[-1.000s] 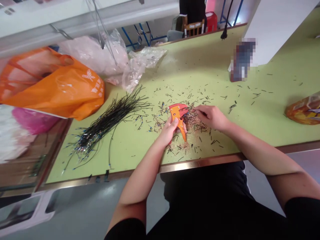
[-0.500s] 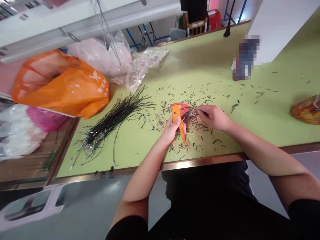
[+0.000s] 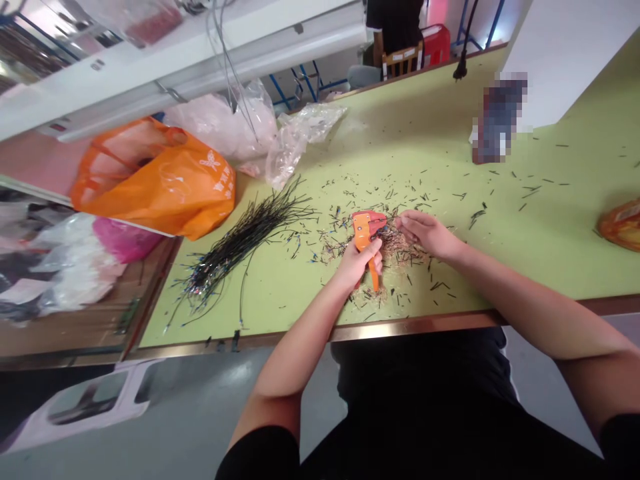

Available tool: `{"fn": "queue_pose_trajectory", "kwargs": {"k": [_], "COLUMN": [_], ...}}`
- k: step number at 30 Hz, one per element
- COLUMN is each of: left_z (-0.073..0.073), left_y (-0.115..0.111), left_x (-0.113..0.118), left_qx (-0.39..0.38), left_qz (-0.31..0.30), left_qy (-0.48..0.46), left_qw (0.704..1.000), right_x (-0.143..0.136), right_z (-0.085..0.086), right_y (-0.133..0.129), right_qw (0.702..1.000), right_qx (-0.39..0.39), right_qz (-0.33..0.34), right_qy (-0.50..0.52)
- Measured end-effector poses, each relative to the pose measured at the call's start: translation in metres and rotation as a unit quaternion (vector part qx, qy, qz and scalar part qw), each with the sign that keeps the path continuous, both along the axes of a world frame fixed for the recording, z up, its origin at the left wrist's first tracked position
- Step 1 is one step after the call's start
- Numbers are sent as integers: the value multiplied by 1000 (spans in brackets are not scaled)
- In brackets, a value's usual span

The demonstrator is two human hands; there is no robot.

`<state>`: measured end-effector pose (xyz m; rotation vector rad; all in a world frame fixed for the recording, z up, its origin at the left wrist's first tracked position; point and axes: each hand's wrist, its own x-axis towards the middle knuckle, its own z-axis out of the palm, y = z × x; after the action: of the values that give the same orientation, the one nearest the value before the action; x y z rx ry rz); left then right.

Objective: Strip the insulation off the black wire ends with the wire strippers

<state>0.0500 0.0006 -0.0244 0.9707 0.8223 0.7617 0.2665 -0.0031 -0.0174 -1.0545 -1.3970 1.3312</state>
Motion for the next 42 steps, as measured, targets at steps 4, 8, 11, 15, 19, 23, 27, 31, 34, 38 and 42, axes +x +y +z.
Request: {"fn": "queue_pose_trajectory", "kwargs": {"k": [4, 8, 11, 15, 19, 23, 27, 31, 34, 38, 42], "left_z": [4, 9, 8, 5, 4, 2, 2, 4, 5, 8, 14], "left_y": [2, 3, 3, 3, 5, 7, 6, 6, 6, 5, 3], "left_x": [0, -1, 0, 3, 4, 6, 6, 4, 1, -5, -11], "left_qx": [-63, -119, -127, -122, -117, -122, -110, -93, -85, -67, -45], "left_qz": [-23, -60, -47, -41, -34, 0, 6, -7, -19, -43, -66], "left_qy": [-67, -99, -101, -80, -45, -34, -37, -57, -62, -89, -153], "left_qw": [996, 986, 986, 988, 992, 992, 993, 994, 994, 993, 985], "right_x": [-7, -11, -12, -14, -14, -15, -17, -14, -5, 2, -1], "right_z": [-2, -2, -1, -1, -4, -4, 0, 4, 6, 14, 27], "right_y": [0, -2, -3, -6, -6, -6, -8, -7, -6, -6, -11], "right_qw": [997, 995, 997, 1000, 1000, 998, 995, 994, 991, 991, 999], "right_qx": [-31, -25, -16, 4, 4, 16, 37, 48, 63, 86, 40], "right_qz": [16, -8, -9, -2, -14, -20, -9, -22, -43, -52, -23], "right_qy": [67, 93, 80, 19, -17, -58, -94, -99, -114, -88, 27]}}
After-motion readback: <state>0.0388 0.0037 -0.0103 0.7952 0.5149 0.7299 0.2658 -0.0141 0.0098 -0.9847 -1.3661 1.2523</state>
